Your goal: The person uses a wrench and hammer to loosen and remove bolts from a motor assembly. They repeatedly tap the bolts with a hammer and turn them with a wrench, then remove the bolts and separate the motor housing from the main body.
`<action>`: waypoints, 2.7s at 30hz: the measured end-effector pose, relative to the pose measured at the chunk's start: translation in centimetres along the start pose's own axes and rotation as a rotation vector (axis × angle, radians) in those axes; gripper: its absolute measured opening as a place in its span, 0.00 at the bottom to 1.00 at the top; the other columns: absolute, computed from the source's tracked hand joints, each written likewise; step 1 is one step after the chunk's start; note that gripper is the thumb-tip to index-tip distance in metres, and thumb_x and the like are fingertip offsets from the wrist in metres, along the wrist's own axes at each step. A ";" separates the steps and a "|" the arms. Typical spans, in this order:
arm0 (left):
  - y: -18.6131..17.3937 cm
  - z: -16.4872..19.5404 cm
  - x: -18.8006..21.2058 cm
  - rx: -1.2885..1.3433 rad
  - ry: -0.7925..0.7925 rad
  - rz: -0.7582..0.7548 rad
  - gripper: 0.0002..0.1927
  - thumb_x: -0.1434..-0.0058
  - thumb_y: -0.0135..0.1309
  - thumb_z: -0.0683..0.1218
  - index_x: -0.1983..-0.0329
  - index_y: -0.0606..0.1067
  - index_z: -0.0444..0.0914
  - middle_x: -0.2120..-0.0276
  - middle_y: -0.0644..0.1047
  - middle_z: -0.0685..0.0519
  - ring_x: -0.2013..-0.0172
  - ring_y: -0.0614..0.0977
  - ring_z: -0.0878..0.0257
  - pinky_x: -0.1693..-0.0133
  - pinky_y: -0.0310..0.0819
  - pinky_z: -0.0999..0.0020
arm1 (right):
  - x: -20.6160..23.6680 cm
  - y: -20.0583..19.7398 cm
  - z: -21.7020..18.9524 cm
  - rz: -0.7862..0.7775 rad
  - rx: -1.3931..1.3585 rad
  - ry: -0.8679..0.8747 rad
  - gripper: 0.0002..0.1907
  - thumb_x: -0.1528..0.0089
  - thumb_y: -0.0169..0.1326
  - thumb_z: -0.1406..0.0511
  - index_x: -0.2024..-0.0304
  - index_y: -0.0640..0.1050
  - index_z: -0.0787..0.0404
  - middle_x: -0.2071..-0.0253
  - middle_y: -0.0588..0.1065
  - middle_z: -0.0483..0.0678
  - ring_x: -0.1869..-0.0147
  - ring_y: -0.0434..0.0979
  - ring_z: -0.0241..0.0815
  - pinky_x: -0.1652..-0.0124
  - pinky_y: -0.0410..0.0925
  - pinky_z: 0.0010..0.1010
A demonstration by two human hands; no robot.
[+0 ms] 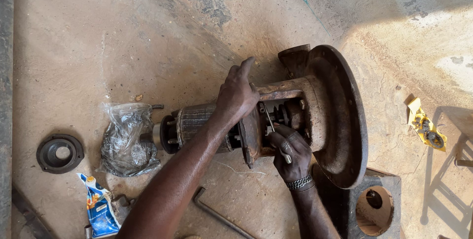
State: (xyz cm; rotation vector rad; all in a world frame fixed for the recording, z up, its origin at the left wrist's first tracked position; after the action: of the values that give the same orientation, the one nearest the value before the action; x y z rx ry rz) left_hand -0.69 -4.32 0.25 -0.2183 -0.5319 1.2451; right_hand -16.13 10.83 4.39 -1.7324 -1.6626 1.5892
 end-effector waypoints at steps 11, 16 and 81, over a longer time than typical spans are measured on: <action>0.2 -0.4 -0.2 0.003 0.021 -0.002 0.45 0.43 0.56 0.36 0.25 0.50 0.41 0.40 0.66 0.36 0.48 0.79 0.48 0.55 0.84 0.60 | 1.0 0.1 0.8 0.011 -0.020 0.056 0.08 0.34 0.53 0.72 0.54 0.78 0.57 0.55 0.81 0.52 0.51 0.84 0.47 0.55 0.79 0.35; 0.0 -0.2 0.0 0.007 0.037 0.013 0.43 0.41 0.54 0.36 0.24 0.51 0.41 0.40 0.67 0.36 0.47 0.79 0.49 0.52 0.82 0.58 | 0.2 -0.2 0.3 -0.072 0.010 0.001 0.09 0.35 0.52 0.71 0.53 0.78 0.57 0.53 0.80 0.51 0.49 0.84 0.49 0.54 0.78 0.38; 2.1 -6.1 8.8 -0.732 0.374 0.030 0.73 0.83 0.79 0.69 0.36 0.65 0.26 0.36 0.67 0.37 0.36 0.68 0.42 0.34 0.57 0.40 | -7.5 -12.0 5.5 -0.130 0.369 0.278 0.29 0.31 0.67 0.60 0.39 0.63 0.60 0.53 0.77 0.59 0.54 0.81 0.59 0.58 0.75 0.49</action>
State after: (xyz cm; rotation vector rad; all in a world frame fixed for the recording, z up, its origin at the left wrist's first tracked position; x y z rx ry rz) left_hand 2.49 5.43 -3.59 -1.0563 -0.6380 0.9596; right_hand -25.12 5.82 15.53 -1.5387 -1.2344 1.4131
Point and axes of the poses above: each hand's wrist, its own x-axis away from the middle knuckle, its own y-axis out of the palm, z = x × y, the point moved 4 cm from there along -x, towards the middle knuckle
